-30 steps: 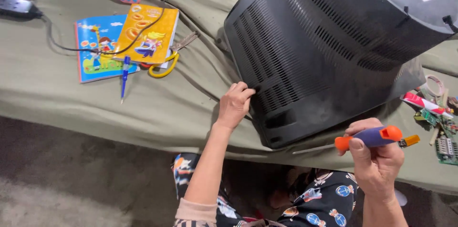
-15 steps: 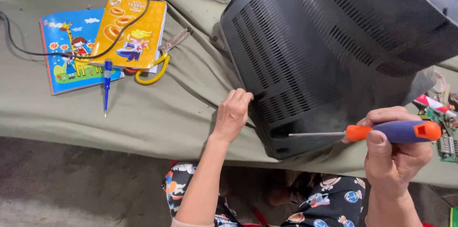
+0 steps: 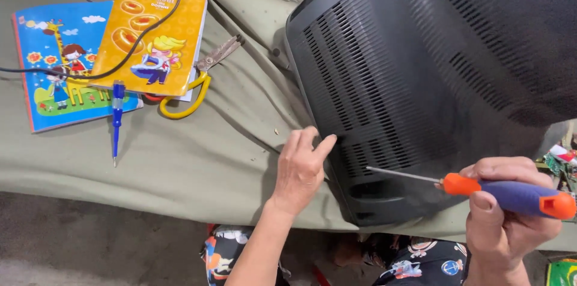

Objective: The person uses a screwdriver to pry open the casing of a CRT television. They work on the side and back of the device, attempting to release clips and separate the plastic shell.

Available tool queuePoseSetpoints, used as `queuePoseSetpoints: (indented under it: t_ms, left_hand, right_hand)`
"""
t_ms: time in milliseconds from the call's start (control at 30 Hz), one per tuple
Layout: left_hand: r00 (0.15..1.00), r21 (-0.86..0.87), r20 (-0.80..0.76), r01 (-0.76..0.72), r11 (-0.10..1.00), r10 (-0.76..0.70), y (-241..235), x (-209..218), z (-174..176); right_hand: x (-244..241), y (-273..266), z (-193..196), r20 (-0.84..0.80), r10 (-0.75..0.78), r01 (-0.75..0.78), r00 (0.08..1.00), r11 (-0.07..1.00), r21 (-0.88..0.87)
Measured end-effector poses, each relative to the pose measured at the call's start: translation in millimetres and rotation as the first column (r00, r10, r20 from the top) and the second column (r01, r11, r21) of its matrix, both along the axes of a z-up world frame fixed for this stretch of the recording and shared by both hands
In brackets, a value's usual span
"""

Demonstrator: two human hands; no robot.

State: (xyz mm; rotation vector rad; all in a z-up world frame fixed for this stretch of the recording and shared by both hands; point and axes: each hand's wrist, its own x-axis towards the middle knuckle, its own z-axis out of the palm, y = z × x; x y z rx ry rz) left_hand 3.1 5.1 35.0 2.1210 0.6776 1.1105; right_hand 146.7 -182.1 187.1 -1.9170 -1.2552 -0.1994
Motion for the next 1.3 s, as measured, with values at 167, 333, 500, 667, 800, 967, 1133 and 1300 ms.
queuePoseSetpoints:
  t_ms: [167,333,500,667,800,967,1133,1300]
  left_hand:
    - [0.994,0.07,-0.098,0.05,0.996,-0.043,3.3,-1.3,-7.2]
    - [0.989,0.047,-0.144,0.049,0.998,-0.041,4.7,-1.0,-5.0]
    - [0.976,0.076,-0.209,0.076,0.994,-0.058,9.3,-0.2,-9.2]
    - [0.979,0.092,-0.193,0.082,0.992,-0.063,8.8,2.7,-8.2]
    - [0.995,0.146,-0.075,0.072,0.987,-0.062,9.9,9.2,-8.0]
    - [0.996,0.031,0.031,-0.082,0.996,0.082,19.9,-9.4,-5.1]
    - [0.988,-0.026,-0.044,-0.152,0.988,0.151,18.1,-9.6,-13.4]
    - [0.983,-0.083,-0.041,-0.184,0.979,0.181,18.2,-7.6,-20.4]
  right_hand:
    - [-0.6,8.6,-5.8,-0.017,0.007,-0.007,1.0,1.0,-0.028]
    - [4.7,13.9,-11.8,-0.02,0.028,-0.029,0.999,0.999,-0.033]
    - [-0.7,28.8,-8.4,-0.001,0.081,-0.081,0.997,0.994,-0.067]
    - [-0.6,30.1,-9.2,-0.023,0.106,-0.108,0.994,0.986,-0.124]
    - [3.3,27.1,-5.2,-0.059,0.101,-0.109,0.993,0.984,-0.144]
    - [7.6,35.3,-4.9,-0.002,0.115,-0.114,0.993,0.99,-0.083]
    - [9.8,39.7,-9.6,0.002,0.104,-0.103,0.995,0.992,-0.069]
    - [11.5,36.9,-20.4,-0.036,0.072,-0.074,0.997,0.995,-0.066]
